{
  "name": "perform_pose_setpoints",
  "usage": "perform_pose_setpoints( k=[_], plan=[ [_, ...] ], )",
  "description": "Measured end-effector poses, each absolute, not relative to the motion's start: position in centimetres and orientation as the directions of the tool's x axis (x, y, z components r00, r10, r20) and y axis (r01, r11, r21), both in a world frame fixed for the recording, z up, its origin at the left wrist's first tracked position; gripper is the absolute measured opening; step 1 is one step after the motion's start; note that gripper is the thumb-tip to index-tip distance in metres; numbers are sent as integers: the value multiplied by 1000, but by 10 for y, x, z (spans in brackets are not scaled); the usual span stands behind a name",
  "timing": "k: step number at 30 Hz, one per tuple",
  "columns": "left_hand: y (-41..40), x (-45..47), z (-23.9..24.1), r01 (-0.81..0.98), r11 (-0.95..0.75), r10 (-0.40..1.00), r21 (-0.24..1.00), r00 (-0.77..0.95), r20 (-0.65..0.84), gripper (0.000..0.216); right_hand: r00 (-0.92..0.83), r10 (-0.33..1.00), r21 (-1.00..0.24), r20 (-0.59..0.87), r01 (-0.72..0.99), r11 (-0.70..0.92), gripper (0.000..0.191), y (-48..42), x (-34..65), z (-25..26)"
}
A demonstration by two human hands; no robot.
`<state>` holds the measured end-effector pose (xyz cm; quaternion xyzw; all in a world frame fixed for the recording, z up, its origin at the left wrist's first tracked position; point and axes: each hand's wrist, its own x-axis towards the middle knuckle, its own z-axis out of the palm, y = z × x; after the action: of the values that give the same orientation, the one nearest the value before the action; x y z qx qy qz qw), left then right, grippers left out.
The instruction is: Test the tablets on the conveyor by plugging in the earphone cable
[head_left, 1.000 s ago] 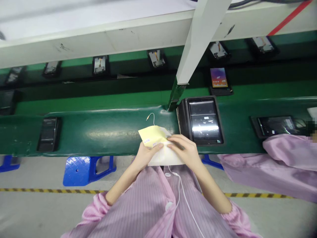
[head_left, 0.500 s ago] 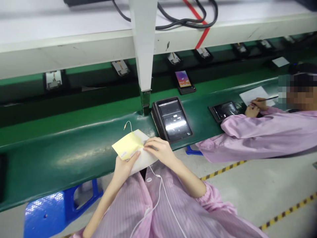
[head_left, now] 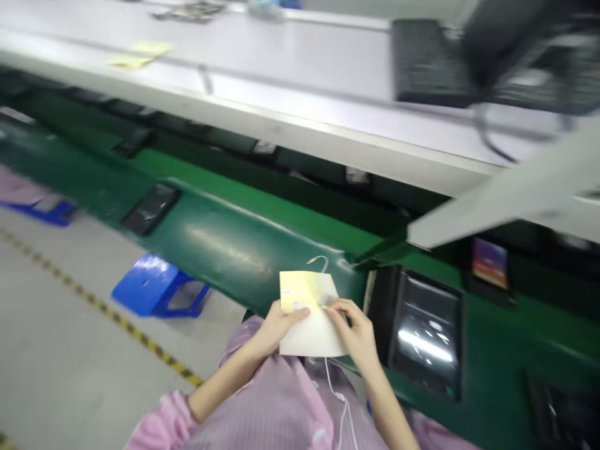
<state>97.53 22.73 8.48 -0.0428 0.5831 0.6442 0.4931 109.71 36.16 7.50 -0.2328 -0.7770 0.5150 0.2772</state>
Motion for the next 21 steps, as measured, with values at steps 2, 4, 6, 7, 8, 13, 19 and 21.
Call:
perform_pose_setpoints(
  k=[2,4,6,7,8,13,19,21],
  plan=[
    [213,955,83,-726,47,544,686,-557,-627,51,-797,586,-941,150,67,332,26,363,1065,74],
    [191,929,78,-752,-49,503,658,-587,-634,51,-833,549,-967,61,86,239,30,351,1026,75],
    [164,898,71,-769,-124,462,627,-604,-649,53,-854,519,-985,-46,126,120,36,331,981,74],
    [150,880,66,-775,-157,438,613,-611,-660,54,-861,500,-987,-91,146,71,39,318,955,72],
    [134,861,61,-777,-189,409,600,-618,-672,55,-868,481,-986,-125,164,40,42,305,927,68],
    [42,755,31,-747,-357,126,562,-634,-763,44,-859,440,-959,-261,284,-16,49,228,746,23],
    [-78,686,22,-663,-517,-245,542,-492,-836,25,-755,494,-870,-431,493,-6,25,117,513,-52],
    [-104,678,24,-618,-574,-342,537,-415,-843,25,-723,532,-843,-440,536,33,24,90,460,-70]
  ],
)
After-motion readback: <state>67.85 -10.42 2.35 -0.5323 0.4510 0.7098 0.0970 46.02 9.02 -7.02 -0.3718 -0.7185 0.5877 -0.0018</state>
